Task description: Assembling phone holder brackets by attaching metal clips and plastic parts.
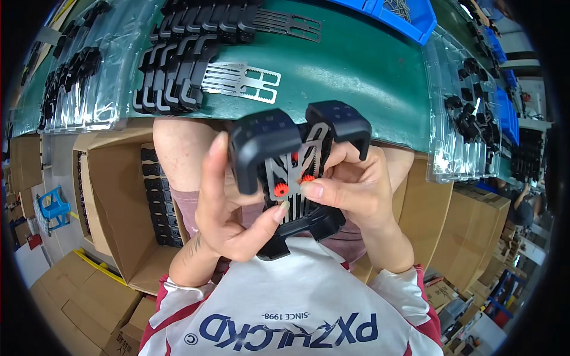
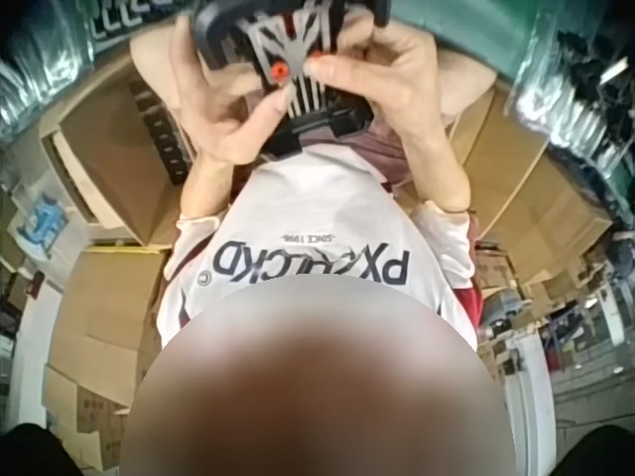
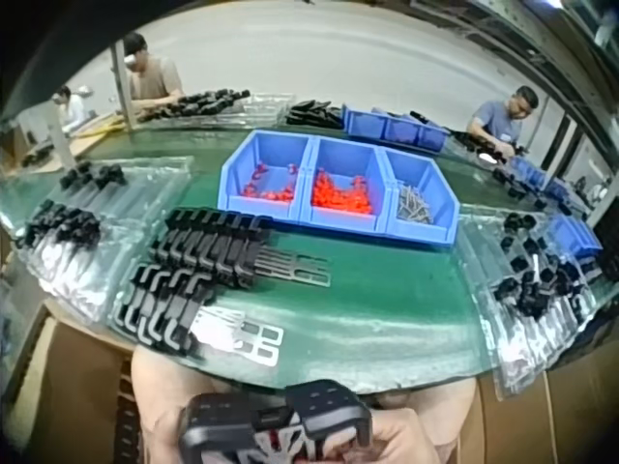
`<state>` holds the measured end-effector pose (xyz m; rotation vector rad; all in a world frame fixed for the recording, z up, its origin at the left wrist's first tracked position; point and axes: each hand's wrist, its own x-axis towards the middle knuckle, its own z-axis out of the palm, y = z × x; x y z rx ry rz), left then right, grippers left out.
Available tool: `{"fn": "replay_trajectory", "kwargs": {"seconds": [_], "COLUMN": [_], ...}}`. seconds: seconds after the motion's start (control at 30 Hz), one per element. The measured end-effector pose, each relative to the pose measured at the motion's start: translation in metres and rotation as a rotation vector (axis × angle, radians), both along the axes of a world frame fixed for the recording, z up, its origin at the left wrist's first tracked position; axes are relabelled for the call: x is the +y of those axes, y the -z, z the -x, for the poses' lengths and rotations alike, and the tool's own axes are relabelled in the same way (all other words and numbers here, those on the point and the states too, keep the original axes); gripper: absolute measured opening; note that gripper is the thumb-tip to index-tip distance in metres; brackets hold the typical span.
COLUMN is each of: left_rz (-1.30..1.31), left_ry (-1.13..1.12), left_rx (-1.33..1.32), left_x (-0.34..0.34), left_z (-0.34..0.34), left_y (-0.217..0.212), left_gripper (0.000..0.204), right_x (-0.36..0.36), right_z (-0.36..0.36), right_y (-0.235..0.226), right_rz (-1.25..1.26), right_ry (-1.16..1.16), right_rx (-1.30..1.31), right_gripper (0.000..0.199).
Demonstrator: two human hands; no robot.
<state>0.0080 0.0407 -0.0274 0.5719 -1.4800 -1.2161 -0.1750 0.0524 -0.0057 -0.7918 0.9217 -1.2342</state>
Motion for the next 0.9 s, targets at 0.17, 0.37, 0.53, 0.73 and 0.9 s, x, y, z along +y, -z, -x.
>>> {"fn": "replay_trajectory", "kwargs": {"seconds": [0.17,0.37,0.53,0.73,0.9], "left_rz": [-0.318,-0.346,-0.135,-0.217,-0.416], "left_ry": [0.005,0.014,0.026,0.015,-0.026], "left_rx": [0.123,0.089,0.008,0.123,0.253], "left_x": [0.0,-0.004,-0.005,-0.016,-0.01], "left_z": [0.003,0.007,0.003,-0.007,-0.018], "left_y": [-0.006,-0.011,-0.007,-0.003,-0.002], "left_gripper": [0.088,0.089,0.093,0.095,0.098], "right_x": [-0.002,-0.002,-0.002,-0.025,-0.128], "right_z": [-0.002,-0.001,0.0,0.022,0.089], "right_y": [-0.008,-0.01,-0.003,-0.025,-0.064], "right_rz": [-0.064,-0.03,0.108,-0.106,0.22], "right_ry": [0.036,0.051,0.053,-0.223,0.265], "right_rx": [0.008,0.119,0.111,0.268,1.062], "right_gripper": [0.012,0.007,0.007,0.011,0.013]}}
